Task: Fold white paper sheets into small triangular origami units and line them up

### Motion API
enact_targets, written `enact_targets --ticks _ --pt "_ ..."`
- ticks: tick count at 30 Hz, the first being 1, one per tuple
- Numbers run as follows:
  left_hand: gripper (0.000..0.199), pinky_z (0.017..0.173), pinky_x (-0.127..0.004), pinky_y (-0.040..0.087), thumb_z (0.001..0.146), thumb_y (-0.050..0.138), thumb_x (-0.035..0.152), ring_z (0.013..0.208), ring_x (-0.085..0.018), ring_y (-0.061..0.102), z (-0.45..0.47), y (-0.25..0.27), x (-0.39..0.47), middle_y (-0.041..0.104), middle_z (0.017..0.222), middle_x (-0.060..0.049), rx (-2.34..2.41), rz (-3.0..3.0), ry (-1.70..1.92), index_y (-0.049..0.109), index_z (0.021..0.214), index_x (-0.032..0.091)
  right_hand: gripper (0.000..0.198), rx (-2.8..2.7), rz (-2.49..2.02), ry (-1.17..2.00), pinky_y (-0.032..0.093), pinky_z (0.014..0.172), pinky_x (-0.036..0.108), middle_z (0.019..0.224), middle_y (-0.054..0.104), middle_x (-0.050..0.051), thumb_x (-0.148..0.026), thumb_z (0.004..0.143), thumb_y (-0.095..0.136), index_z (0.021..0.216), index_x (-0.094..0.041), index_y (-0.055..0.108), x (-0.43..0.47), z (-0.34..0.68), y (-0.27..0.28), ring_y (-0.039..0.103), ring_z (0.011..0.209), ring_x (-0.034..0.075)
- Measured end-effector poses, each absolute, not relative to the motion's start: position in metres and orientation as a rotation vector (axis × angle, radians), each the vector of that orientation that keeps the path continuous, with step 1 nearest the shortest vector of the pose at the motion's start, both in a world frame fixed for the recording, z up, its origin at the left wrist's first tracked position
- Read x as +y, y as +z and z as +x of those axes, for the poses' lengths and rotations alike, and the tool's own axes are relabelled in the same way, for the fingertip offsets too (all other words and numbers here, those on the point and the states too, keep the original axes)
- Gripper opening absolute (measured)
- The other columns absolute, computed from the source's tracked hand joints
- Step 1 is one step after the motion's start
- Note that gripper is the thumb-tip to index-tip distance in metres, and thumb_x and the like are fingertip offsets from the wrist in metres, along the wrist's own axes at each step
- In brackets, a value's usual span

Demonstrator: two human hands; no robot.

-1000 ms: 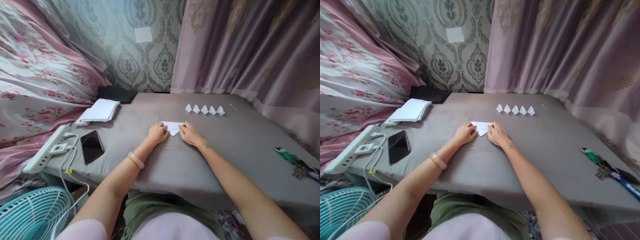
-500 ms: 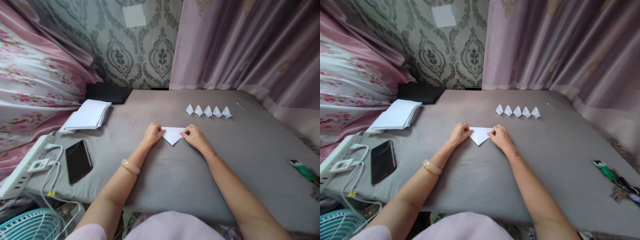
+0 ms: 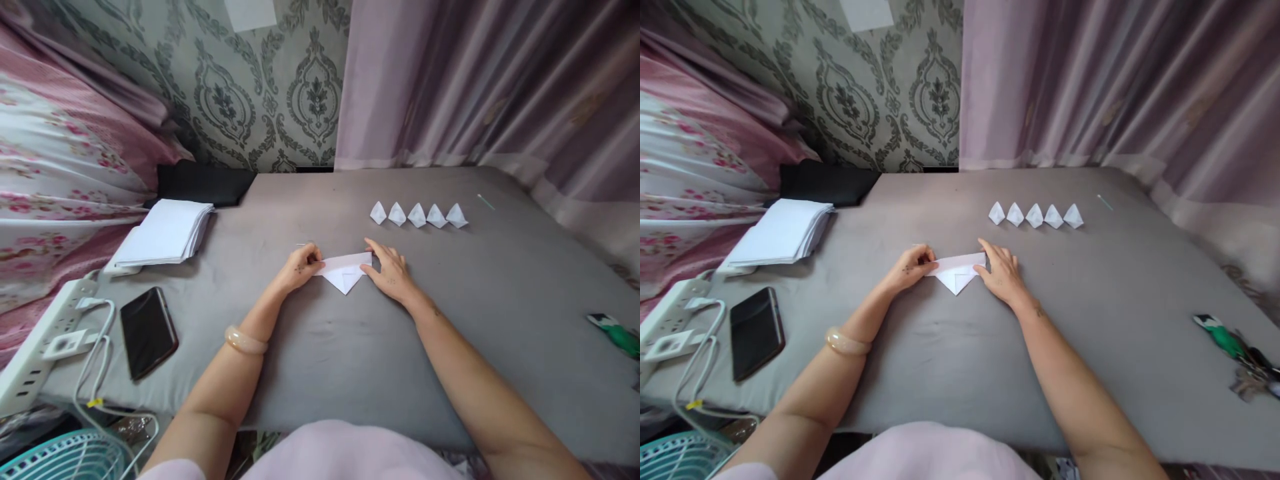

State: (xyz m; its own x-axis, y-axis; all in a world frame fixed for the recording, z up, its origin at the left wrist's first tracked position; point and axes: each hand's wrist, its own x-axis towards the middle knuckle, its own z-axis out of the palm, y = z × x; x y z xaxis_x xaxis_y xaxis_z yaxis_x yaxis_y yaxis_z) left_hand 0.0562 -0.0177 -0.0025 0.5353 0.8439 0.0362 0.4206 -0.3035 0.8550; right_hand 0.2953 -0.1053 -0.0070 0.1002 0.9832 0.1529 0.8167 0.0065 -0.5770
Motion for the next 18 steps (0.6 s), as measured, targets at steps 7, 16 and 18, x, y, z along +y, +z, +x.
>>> enact_targets --ticks 7,16,18 --pt "0.024 0.065 -0.023 0.042 0.074 0.069 0.035 0.067 -0.01 0.052 0.06 0.01 -0.024 0.061 0.078 0.0 0.894 1.608 0.81 0.057 0.083 0.016 0.063 -1.423 -1.55 0.863 0.05 0.08 0.035 0.088 0.069 0.002 -0.032 0.075 0.063 0.135 -0.019 0.049 -0.103 0.3 -0.002 0.062 0.078 0.017" --pt "0.029 0.081 -0.031 0.048 0.075 0.072 0.039 0.084 -0.017 0.063 0.052 0.028 -0.03 0.07 0.09 -0.006 0.772 1.526 0.677 0.069 0.089 0.013 0.027 -1.375 -1.517 0.927 0.049 0.074 0.031 0.085 0.071 0.002 -0.033 0.072 0.067 0.096 -0.02 0.071 -0.112 0.303 0.021 0.062 0.075 0.016" --pt "0.026 0.077 -0.03 0.048 0.077 0.071 0.039 0.079 -0.017 0.061 0.051 0.031 -0.031 0.068 0.081 -0.004 0.796 1.672 0.713 0.067 0.084 0.014 0.016 -1.48 -1.532 0.827 0.048 0.074 0.031 0.083 0.071 0.001 -0.032 0.075 0.065 0.083 -0.021 0.072 -0.114 0.304 0.025 0.061 0.076 0.017"
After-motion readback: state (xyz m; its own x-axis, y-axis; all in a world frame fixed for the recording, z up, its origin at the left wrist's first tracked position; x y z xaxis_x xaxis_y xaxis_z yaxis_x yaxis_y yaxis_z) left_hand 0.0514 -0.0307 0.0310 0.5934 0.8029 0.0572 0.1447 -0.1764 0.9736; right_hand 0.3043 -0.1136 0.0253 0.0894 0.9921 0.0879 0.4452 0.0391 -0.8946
